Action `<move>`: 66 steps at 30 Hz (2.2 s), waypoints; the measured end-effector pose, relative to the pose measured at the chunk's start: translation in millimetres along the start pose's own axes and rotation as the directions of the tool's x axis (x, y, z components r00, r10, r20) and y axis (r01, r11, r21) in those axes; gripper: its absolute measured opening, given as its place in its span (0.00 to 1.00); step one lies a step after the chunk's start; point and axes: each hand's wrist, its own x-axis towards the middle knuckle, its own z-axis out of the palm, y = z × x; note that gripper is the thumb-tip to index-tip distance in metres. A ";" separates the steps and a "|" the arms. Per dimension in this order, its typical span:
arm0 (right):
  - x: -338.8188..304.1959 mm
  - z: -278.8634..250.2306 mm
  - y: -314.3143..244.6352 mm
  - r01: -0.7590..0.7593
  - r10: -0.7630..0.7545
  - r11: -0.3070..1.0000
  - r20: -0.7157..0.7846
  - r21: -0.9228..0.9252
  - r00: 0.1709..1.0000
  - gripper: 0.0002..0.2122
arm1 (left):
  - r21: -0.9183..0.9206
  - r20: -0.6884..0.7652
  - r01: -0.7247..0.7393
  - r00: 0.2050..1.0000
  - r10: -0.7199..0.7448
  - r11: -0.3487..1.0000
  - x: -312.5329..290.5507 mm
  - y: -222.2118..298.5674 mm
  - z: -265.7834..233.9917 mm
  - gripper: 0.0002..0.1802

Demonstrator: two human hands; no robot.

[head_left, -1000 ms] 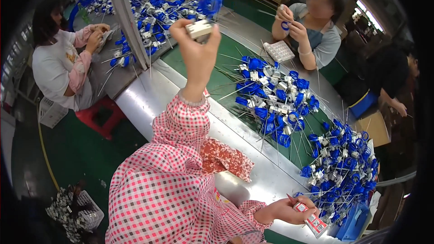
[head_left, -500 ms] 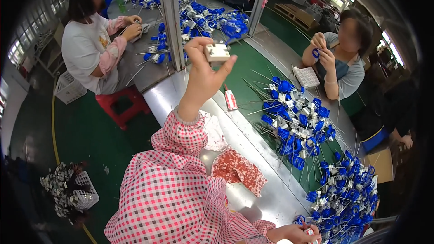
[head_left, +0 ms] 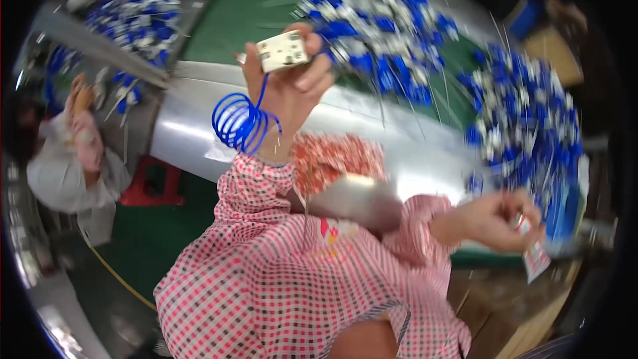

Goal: Assemble small electronic components by manually attaching coiled wires to housing blocks at a factory assembly line.

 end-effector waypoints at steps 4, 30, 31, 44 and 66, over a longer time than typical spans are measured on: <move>-19.8 24.8 -33.5 -0.160 0.115 0.974 0.264 0.160 0.958 0.10 | -0.109 -0.005 0.281 0.959 -0.283 0.953 7.5 -99.4 10.9 0.34; 10.7 -9.3 -58.4 -0.513 0.395 0.858 0.672 -0.026 0.626 0.11 | -0.186 0.440 0.406 0.849 -0.294 0.894 -29.4 -191.3 12.1 0.38; 8.0 -9.3 -55.0 -0.521 0.402 0.853 0.670 -0.027 0.624 0.11 | -0.209 0.399 0.392 0.870 -0.288 0.896 -31.6 -190.7 13.8 0.39; -2.6 -1.8 -59.3 -0.349 0.302 0.933 0.722 -0.089 0.623 0.13 | -0.397 0.025 0.232 0.970 -0.242 0.888 -43.1 -188.5 42.7 0.43; -30.7 3.0 -53.7 -0.176 0.140 0.984 0.513 0.022 0.847 0.17 | 0.151 -0.285 0.619 0.774 -0.566 0.771 -40.7 -165.5 50.8 0.51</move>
